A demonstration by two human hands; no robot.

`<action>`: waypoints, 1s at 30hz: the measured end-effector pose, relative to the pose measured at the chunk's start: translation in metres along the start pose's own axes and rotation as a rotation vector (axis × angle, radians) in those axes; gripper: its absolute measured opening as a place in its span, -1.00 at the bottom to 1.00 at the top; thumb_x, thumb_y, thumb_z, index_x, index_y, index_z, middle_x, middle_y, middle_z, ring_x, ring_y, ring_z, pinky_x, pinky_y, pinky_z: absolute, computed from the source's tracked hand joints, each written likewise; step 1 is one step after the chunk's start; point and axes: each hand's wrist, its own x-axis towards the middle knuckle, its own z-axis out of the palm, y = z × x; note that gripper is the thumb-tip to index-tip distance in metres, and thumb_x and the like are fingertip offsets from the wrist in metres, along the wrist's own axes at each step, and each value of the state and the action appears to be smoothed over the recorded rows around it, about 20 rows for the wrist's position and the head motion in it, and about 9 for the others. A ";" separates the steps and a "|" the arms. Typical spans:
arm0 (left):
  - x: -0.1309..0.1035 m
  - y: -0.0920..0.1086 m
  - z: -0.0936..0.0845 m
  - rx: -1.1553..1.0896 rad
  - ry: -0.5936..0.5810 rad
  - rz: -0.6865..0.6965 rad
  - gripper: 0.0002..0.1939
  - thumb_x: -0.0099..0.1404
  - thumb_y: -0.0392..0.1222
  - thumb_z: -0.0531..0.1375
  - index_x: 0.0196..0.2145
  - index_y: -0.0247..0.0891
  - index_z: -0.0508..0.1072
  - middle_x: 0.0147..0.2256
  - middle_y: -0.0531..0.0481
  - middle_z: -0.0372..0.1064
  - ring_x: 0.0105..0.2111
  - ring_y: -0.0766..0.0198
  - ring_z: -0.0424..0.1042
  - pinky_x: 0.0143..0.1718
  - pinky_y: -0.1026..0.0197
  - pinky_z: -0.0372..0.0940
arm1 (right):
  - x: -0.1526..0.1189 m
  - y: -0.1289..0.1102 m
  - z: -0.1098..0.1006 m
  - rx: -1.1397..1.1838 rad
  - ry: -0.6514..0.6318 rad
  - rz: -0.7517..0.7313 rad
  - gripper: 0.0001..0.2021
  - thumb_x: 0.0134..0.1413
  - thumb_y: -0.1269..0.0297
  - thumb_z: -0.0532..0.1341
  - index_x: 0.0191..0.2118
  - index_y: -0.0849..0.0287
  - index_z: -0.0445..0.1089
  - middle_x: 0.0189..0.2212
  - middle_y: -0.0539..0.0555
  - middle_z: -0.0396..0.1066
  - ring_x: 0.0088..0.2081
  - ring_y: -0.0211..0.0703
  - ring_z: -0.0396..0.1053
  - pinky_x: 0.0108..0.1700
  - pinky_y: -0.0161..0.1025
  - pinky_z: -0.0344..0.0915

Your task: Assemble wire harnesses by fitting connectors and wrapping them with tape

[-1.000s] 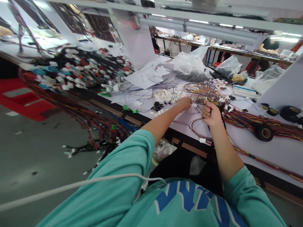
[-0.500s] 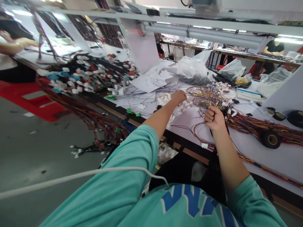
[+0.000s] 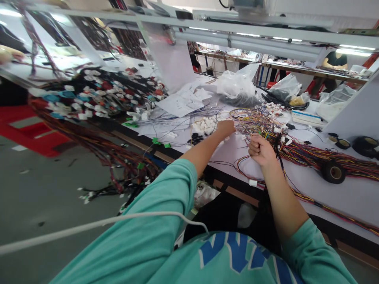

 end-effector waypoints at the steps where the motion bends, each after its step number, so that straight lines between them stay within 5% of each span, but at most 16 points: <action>1: 0.000 -0.002 0.000 -0.024 0.008 -0.012 -0.70 0.09 -0.21 0.10 -0.22 -0.31 0.49 -0.15 -0.21 0.44 -0.07 0.04 0.37 -0.08 0.10 0.23 | 0.000 0.000 -0.001 0.006 -0.005 0.005 -0.81 -0.35 0.47 0.17 -0.55 0.14 0.11 -0.85 -0.27 -0.05 -0.81 -0.52 -0.19 -0.77 -0.53 -0.31; 8: 0.009 -0.025 0.003 -0.294 0.035 -0.026 -0.75 0.07 -0.25 0.09 -0.33 -0.32 0.52 -0.37 -0.10 0.48 -0.35 0.23 0.43 -0.35 0.29 0.26 | 0.005 -0.002 -0.006 0.053 0.062 0.048 -0.81 -0.32 0.46 0.13 -0.61 0.14 0.03 -0.88 -0.25 -0.06 -0.83 -0.52 -0.19 -0.79 -0.52 -0.32; 14: 0.008 -0.036 0.003 -0.538 0.045 0.001 -0.76 0.06 -0.27 0.13 -0.30 -0.32 0.51 -0.55 0.04 0.40 -0.67 0.44 0.23 -0.54 0.34 0.19 | 0.006 -0.001 -0.007 0.036 0.060 0.036 -0.81 -0.32 0.46 0.14 -0.58 0.13 0.06 -0.86 -0.25 -0.05 -0.82 -0.51 -0.18 -0.78 -0.52 -0.30; 18: 0.003 -0.033 -0.001 -0.690 0.002 0.043 -0.76 0.09 -0.30 0.13 -0.25 -0.33 0.48 -0.52 0.03 0.39 -0.70 0.50 0.21 -0.56 0.36 0.19 | 0.006 0.000 -0.007 0.029 0.046 0.036 -0.81 -0.32 0.46 0.16 -0.57 0.13 0.07 -0.85 -0.26 -0.06 -0.82 -0.51 -0.19 -0.78 -0.52 -0.30; 22: 0.006 -0.039 -0.015 -1.020 -0.023 0.114 -0.64 0.16 -0.28 0.08 -0.06 -0.29 0.35 -0.24 -0.08 0.40 -0.59 0.48 0.36 -0.54 0.38 0.25 | 0.006 0.000 -0.007 0.029 0.043 0.039 -0.81 -0.34 0.45 0.16 -0.58 0.14 0.08 -0.86 -0.26 -0.05 -0.82 -0.51 -0.19 -0.78 -0.53 -0.29; 26: 0.012 -0.058 -0.028 -0.645 0.129 -0.053 -0.59 0.17 -0.36 -0.01 0.00 -0.36 0.30 -0.17 -0.15 0.40 -0.43 0.36 0.45 -0.43 0.33 0.32 | 0.006 0.000 -0.007 0.027 0.061 0.032 -0.85 -0.34 0.46 0.14 -0.57 0.14 0.12 -0.86 -0.25 -0.05 -0.82 -0.51 -0.19 -0.78 -0.53 -0.29; 30: 0.011 -0.074 -0.025 -0.378 0.064 -0.070 -0.75 0.01 -0.38 0.12 -0.32 -0.34 0.50 -0.33 -0.10 0.48 -0.26 0.16 0.45 -0.22 0.25 0.31 | 0.008 0.001 -0.009 0.038 0.065 0.000 -0.90 -0.34 0.45 0.09 -0.54 0.16 0.19 -0.86 -0.24 -0.04 -0.82 -0.49 -0.17 -0.78 -0.52 -0.26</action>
